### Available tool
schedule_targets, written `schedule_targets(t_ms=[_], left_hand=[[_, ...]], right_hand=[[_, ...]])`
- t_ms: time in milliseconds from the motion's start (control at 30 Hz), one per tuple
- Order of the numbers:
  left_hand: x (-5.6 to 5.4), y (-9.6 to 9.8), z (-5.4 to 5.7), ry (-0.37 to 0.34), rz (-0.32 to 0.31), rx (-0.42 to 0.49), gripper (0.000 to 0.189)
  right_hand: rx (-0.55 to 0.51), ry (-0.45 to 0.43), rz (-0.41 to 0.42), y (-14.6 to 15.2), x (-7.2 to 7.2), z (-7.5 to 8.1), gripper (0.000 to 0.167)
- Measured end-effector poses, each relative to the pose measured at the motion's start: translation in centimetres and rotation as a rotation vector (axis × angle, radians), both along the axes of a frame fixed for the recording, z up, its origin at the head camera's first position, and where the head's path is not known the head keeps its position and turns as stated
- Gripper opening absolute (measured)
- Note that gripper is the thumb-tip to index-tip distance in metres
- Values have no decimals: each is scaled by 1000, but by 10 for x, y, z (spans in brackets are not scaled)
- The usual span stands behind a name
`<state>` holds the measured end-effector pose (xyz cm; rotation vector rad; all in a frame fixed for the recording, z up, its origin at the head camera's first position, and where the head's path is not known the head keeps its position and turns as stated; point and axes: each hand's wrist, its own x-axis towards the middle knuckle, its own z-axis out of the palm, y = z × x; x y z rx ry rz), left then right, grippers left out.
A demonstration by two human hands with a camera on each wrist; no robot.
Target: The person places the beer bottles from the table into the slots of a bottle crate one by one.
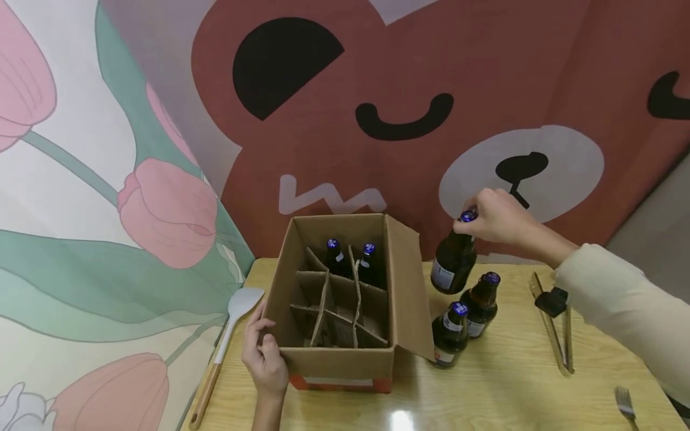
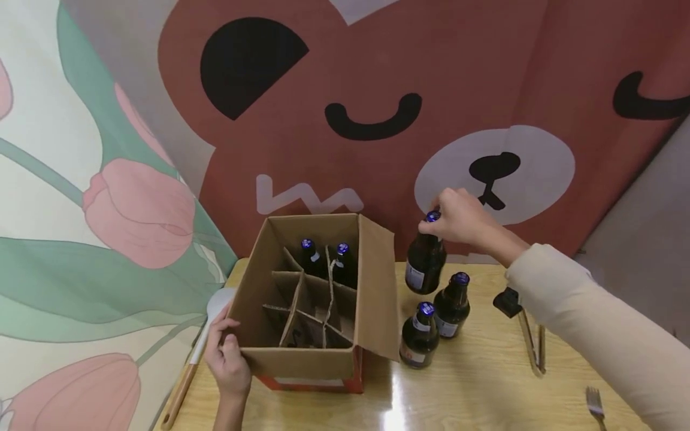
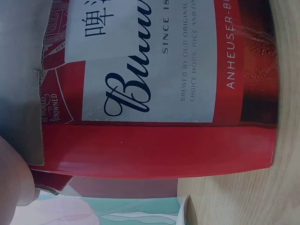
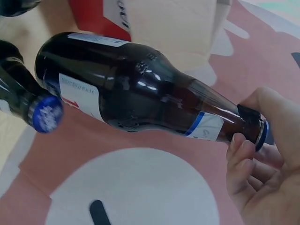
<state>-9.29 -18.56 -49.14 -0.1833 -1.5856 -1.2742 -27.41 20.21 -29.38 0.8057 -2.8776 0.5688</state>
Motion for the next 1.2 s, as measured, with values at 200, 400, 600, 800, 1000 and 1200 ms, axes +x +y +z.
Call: schedule_targets(t_ms=[200, 400, 600, 800, 1000, 1200], left_hand=[[-1, 5, 2, -10, -7, -4, 22], [-6, 4, -2, -5, 25, -7, 22], [-6, 6, -3, -13, 17, -16, 22], [-6, 8, -2, -5, 21, -14, 22], [-3, 11, -1, 0, 27, -8, 22], [-8, 15, 4, -16, 27, -13, 21]], right_hand=[[-29, 41, -35, 6, -1, 25, 23], [-8, 108, -29, 3, 0, 47, 33], [-13, 200, -27, -4, 8, 64, 37], [-66, 254, -1, -22, 13, 85, 20], [-111, 246, 12, -48, 21, 109, 22], [-154, 241, 43, -75, 30, 137, 25]])
